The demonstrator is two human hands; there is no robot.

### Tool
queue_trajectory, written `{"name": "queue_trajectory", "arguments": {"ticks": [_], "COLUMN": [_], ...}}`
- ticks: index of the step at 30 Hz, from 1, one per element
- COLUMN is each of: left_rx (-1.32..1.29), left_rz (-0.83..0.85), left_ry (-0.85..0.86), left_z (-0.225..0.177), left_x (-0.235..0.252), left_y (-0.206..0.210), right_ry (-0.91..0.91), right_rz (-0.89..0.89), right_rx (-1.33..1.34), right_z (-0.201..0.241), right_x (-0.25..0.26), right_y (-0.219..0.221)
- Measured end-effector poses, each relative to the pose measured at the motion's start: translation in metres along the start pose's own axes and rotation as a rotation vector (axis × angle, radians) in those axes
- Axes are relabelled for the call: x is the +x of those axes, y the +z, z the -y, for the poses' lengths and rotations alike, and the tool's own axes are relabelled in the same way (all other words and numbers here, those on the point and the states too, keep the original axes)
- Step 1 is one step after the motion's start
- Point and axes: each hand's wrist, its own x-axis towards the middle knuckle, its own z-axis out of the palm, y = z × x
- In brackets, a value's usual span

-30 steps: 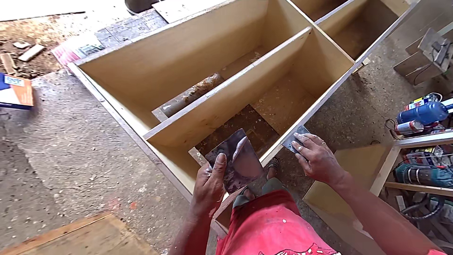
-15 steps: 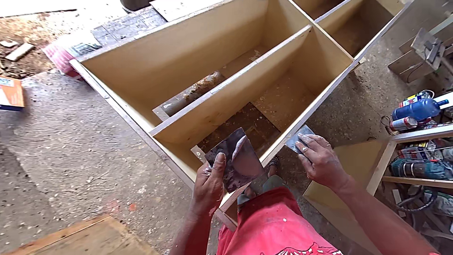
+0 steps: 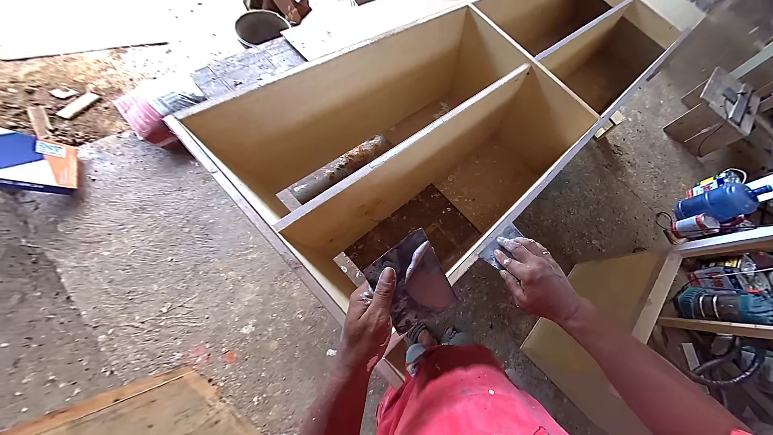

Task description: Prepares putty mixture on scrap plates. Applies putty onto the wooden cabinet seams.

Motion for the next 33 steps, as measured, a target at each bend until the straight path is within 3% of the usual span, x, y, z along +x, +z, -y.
{"name": "queue_trajectory", "arguments": {"ticks": [6, 11, 12, 14, 16, 19, 26, 30, 33], "left_rx": [0.015, 0.058, 0.058, 0.059, 0.042, -0.007, 0.292, 0.374, 0.294], "left_rz": [-0.039, -0.110, -0.109, -0.100, -0.064, 0.043, 0.262, 0.120, -0.068], "left_ry": [-0.031, -0.006, -0.003, -0.023, -0.099, -0.165, -0.083, -0.024, -0.055], "left_z": [0.005, 0.001, 0.000, 0.001, 0.001, -0.007, -0.025, -0.033, -0.046], "left_x": [-0.023, -0.044, -0.045, -0.042, -0.043, -0.038, -0.027, -0.023, -0.014], "left_y": [0.012, 0.026, 0.028, 0.035, 0.043, 0.054, 0.044, 0.017, -0.014], "right_ry": [-0.016, 0.085, 0.118, 0.122, 0.044, -0.102, -0.128, -0.113, 0.015], "right_rz": [-0.028, 0.334, 0.300, 0.049, -0.160, -0.280, -0.246, -0.108, -0.105], "right_rx": [0.020, 0.060, 0.090, 0.177, 0.233, 0.239, 0.096, 0.138, 0.148], "right_z": [0.008, -0.012, -0.018, -0.020, 0.004, 0.049, 0.113, 0.126, 0.109], "right_x": [0.002, -0.039, -0.055, -0.072, -0.080, -0.075, -0.050, -0.065, -0.078], "right_y": [-0.003, 0.000, -0.003, -0.023, -0.044, -0.067, -0.064, -0.044, -0.028]}}
